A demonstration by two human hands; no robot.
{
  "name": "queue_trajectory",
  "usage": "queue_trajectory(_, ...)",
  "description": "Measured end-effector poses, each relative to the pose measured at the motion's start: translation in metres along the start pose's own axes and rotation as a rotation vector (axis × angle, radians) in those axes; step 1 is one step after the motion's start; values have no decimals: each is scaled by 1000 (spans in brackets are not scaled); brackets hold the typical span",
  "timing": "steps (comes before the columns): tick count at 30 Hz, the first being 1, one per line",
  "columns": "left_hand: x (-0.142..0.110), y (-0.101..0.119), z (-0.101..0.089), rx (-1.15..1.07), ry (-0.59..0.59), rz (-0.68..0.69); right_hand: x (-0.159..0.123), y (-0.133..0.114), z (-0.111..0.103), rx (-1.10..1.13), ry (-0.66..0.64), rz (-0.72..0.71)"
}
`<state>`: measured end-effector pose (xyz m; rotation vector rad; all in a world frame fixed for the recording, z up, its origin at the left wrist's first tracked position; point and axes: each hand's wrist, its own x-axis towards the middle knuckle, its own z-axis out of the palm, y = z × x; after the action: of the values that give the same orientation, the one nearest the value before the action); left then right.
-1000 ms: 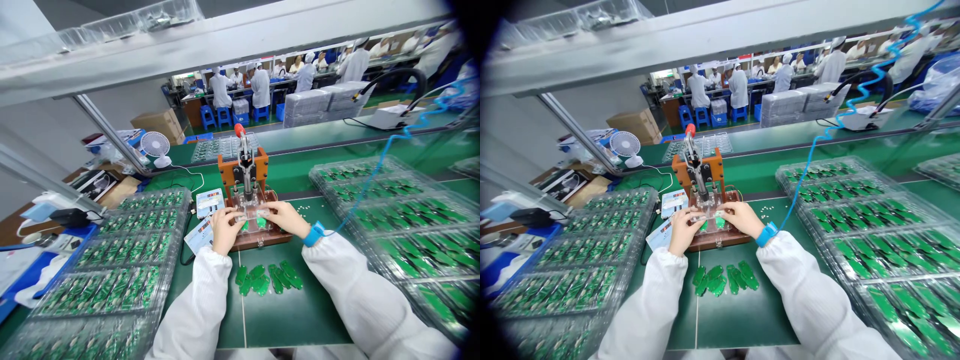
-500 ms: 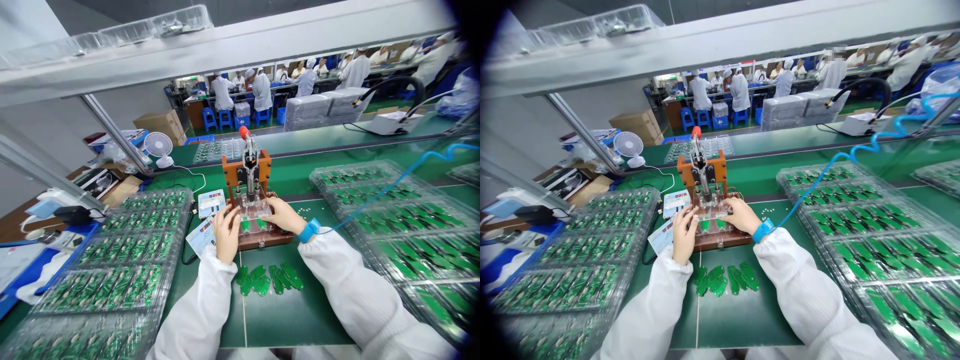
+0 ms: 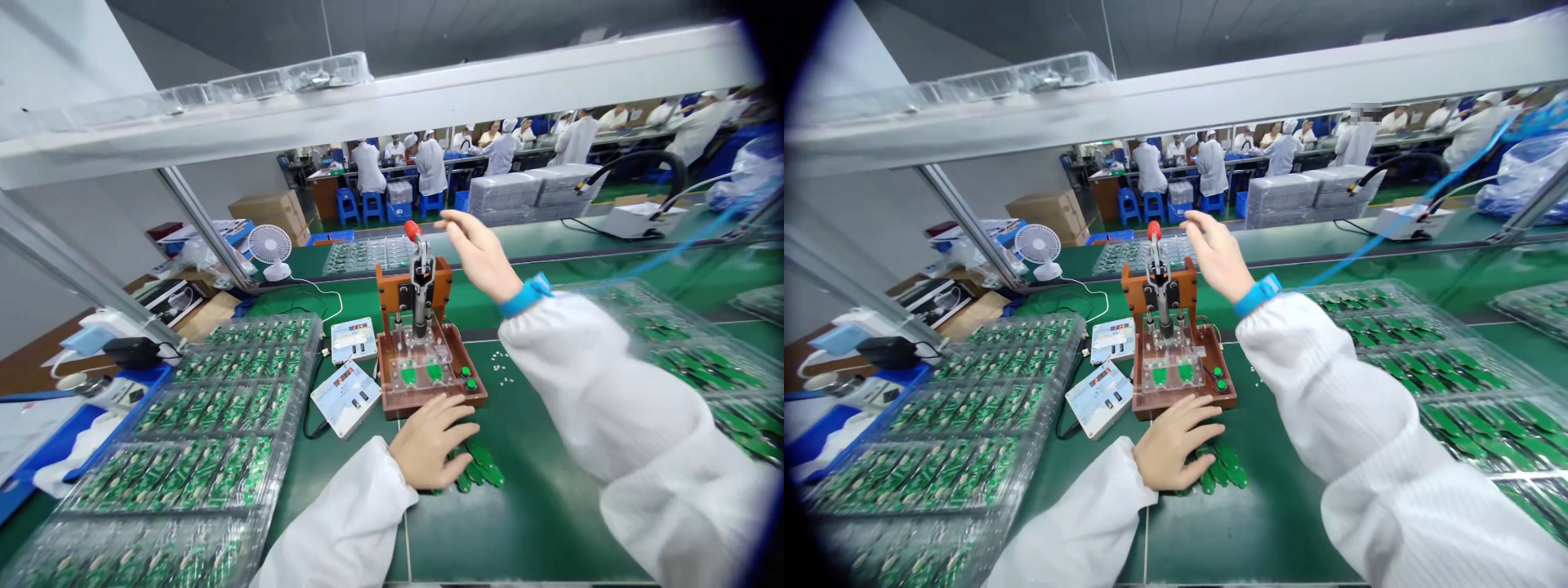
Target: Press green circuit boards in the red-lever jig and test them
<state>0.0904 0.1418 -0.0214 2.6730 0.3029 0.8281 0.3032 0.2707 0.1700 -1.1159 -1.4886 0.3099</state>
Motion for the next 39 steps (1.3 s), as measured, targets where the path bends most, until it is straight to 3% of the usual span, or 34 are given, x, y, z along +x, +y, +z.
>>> queue_trajectory(3,-3,-4,4,-21,-10,-21,41,-19,18,100,-145,100)
queue_trajectory(6,-4,-5,6,-20,-13,-45,45,-48,21,195,-168,39)
queue_trajectory(10,-6,-5,10,-14,-29,-56,-15,-94,9,101,-39,-268)
queue_trajectory(13,-6,-5,11,-2,-39,-57,-73,-109,4,-20,12,-365)
queue_trajectory(18,-2,-3,8,21,-70,-69,-127,-83,11,-48,7,-436)
queue_trajectory(23,-2,-3,10,38,-94,-103,-143,-44,19,17,-86,-449)
queue_trajectory(27,-3,-6,17,65,-92,-101,-147,-32,23,58,-89,-465)
queue_trajectory(29,-1,-6,20,73,20,-42,-147,-30,25,84,-86,-460)
queue_trajectory(32,3,-2,17,54,324,52,-147,-26,29,141,-72,-439)
queue_trajectory(34,2,1,4,62,482,8,-146,-25,31,195,-74,-440)
queue_trajectory(37,-8,-7,-31,155,637,-247,-145,-25,32,269,-89,-433)
queue_trajectory(39,-16,-25,-62,257,577,-563,-144,-25,32,297,-87,-416)
